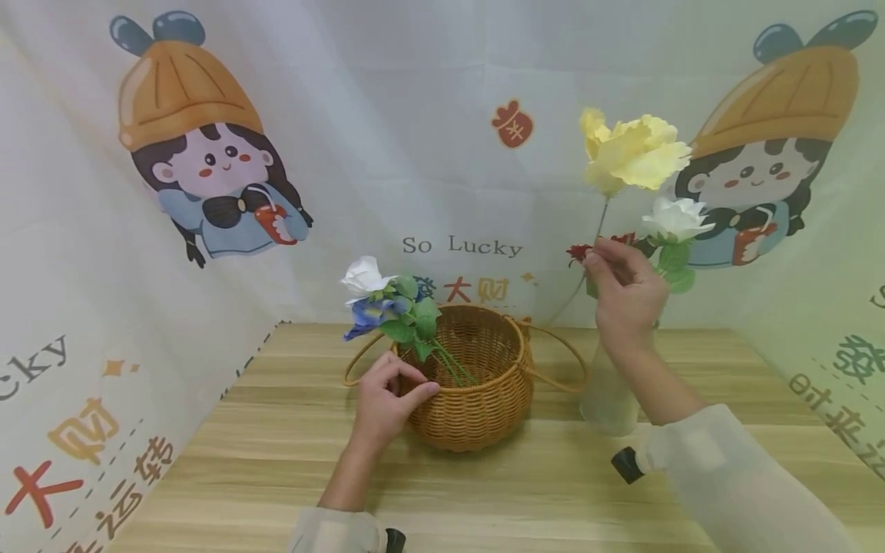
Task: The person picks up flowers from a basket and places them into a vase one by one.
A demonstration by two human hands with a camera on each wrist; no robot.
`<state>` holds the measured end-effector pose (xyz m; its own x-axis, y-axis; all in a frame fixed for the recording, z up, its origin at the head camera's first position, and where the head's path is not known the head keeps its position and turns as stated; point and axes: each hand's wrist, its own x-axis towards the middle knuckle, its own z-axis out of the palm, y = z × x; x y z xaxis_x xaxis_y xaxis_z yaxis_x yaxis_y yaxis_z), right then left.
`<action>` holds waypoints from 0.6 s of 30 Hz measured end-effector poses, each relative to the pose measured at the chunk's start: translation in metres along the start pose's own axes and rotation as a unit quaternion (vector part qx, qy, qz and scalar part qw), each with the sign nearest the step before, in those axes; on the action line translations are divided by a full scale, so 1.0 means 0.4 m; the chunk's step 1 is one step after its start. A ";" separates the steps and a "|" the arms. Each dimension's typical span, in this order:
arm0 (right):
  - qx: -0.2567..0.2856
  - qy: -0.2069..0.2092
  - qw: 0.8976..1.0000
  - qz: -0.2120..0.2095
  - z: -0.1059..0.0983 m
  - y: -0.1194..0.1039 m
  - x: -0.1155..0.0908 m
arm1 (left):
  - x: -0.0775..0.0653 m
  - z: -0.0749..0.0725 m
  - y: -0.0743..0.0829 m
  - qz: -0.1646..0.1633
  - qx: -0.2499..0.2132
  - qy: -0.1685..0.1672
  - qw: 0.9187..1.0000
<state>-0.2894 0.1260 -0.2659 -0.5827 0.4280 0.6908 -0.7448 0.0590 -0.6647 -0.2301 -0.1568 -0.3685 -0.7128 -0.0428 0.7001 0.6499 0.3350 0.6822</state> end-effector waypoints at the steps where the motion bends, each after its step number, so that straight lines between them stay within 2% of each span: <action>1: -0.011 0.003 1.000 -0.002 -0.006 -0.002 0.004 | 0.000 0.000 0.000 -0.001 0.000 0.000 1.000; 9: -0.041 0.024 0.999 -0.004 -0.028 -0.020 0.042 | 0.000 0.000 -0.003 -0.007 -0.002 0.003 1.000; 18: -0.072 0.042 0.996 -0.032 -0.052 -0.036 0.078 | 0.001 0.000 -0.002 -0.015 0.000 -0.002 1.000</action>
<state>-0.2901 0.1571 -0.2409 -0.5026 0.4926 0.7105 -0.7212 0.2143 -0.6588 -0.2310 -0.1571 -0.3688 -0.7325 -0.0487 0.6791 0.6290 0.3334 0.7023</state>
